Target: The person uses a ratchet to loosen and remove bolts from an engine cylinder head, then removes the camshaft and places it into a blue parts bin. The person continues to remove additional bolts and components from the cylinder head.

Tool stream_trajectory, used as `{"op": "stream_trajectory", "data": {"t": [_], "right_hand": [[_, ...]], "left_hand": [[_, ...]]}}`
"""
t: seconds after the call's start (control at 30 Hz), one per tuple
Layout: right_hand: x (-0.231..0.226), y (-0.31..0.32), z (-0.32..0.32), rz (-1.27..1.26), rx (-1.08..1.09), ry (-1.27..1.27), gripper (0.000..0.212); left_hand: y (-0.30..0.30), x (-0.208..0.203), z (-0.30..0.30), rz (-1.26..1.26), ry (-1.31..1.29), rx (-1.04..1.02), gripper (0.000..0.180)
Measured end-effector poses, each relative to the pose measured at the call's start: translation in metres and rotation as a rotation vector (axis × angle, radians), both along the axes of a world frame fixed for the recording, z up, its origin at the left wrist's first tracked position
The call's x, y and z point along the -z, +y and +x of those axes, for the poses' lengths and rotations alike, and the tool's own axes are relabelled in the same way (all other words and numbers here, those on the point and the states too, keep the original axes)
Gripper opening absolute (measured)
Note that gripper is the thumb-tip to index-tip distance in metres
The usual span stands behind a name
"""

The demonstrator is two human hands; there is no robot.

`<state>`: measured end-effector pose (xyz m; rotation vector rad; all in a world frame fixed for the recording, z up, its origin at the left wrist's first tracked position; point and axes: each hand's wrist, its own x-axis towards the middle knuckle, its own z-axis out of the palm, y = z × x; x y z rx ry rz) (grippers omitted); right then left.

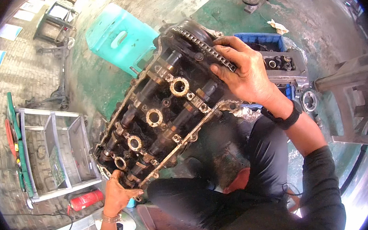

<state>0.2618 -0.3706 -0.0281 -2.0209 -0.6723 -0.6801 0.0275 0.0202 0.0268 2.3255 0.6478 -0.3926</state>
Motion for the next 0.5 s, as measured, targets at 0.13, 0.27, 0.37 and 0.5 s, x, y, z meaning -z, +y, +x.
{"op": "stream_trajectory", "data": {"t": [0.13,0.27,0.37,0.5], "right_hand": [[0.001,0.000,0.000,0.012,-0.012,0.001,0.035],[0.003,0.000,0.000,0.003,-0.014,0.035,0.034],[0.001,0.001,-0.001,0.022,-0.027,0.074,0.034],[-0.004,0.003,-0.003,-0.054,0.019,0.102,0.032]], "left_hand": [[-0.002,-0.002,0.000,0.024,-0.012,0.031,0.075],[-0.010,-0.006,0.006,0.086,0.016,0.077,0.075],[-0.018,-0.013,0.007,0.150,0.041,0.087,0.070],[-0.020,-0.018,0.006,0.170,0.025,0.126,0.063]]}}
